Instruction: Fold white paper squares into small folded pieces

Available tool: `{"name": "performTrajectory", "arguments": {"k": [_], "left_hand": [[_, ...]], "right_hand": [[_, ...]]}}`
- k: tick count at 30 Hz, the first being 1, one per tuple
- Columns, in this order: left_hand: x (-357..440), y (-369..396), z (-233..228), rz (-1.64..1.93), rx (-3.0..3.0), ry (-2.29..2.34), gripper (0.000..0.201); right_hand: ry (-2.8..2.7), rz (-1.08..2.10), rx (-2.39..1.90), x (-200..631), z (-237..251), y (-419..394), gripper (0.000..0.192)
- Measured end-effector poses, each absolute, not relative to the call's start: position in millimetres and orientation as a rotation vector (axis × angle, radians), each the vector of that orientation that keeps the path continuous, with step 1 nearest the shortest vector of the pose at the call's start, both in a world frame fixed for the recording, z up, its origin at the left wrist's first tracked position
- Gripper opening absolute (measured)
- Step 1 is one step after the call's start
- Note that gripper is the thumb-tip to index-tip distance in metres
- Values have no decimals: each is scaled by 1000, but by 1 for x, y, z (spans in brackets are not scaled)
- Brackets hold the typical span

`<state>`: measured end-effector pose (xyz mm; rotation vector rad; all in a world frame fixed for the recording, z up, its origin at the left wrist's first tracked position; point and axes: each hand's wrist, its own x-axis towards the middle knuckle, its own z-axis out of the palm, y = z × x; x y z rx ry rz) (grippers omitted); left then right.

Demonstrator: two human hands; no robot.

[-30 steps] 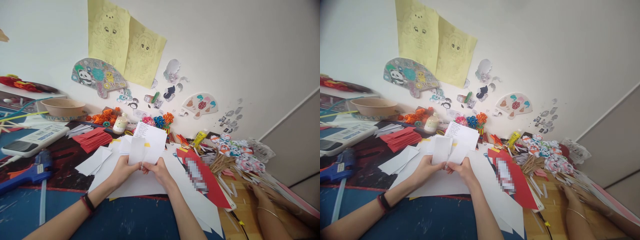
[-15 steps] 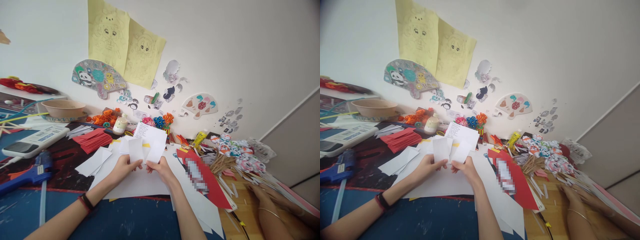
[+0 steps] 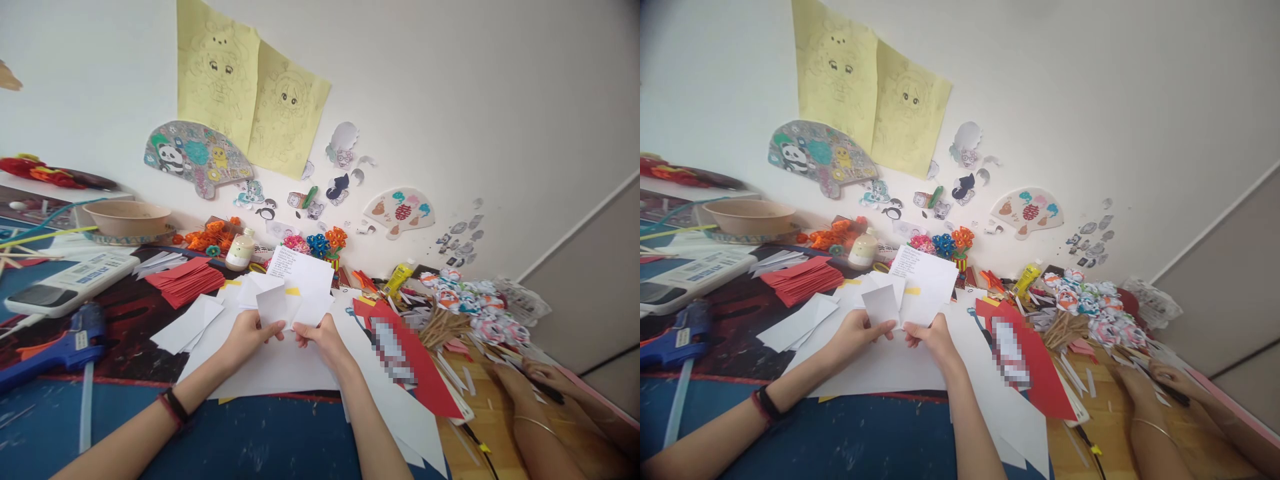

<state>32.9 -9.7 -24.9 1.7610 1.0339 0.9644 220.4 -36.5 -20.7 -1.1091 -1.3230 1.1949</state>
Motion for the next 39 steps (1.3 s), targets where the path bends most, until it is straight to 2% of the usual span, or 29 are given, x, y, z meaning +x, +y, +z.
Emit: {"name": "performTrajectory", "arguments": {"k": [25,32,35,39], "left_hand": [[33,-10,-26,983,1780,1001,42],[24,-5,-19,1000,1746,1112,49],[26,-8,-16,978,1750,1067,57],[31,-15,-13,945,1819,995,62]], "right_hand": [[-1269,1172,-1140,221,-26,-34,27],[-1139,1038,-1167,237,-29,-29,25],[-1225,1127,-1159,235,-28,-31,29],[-1418,1309,-1123,220,-25,-38,43]]}}
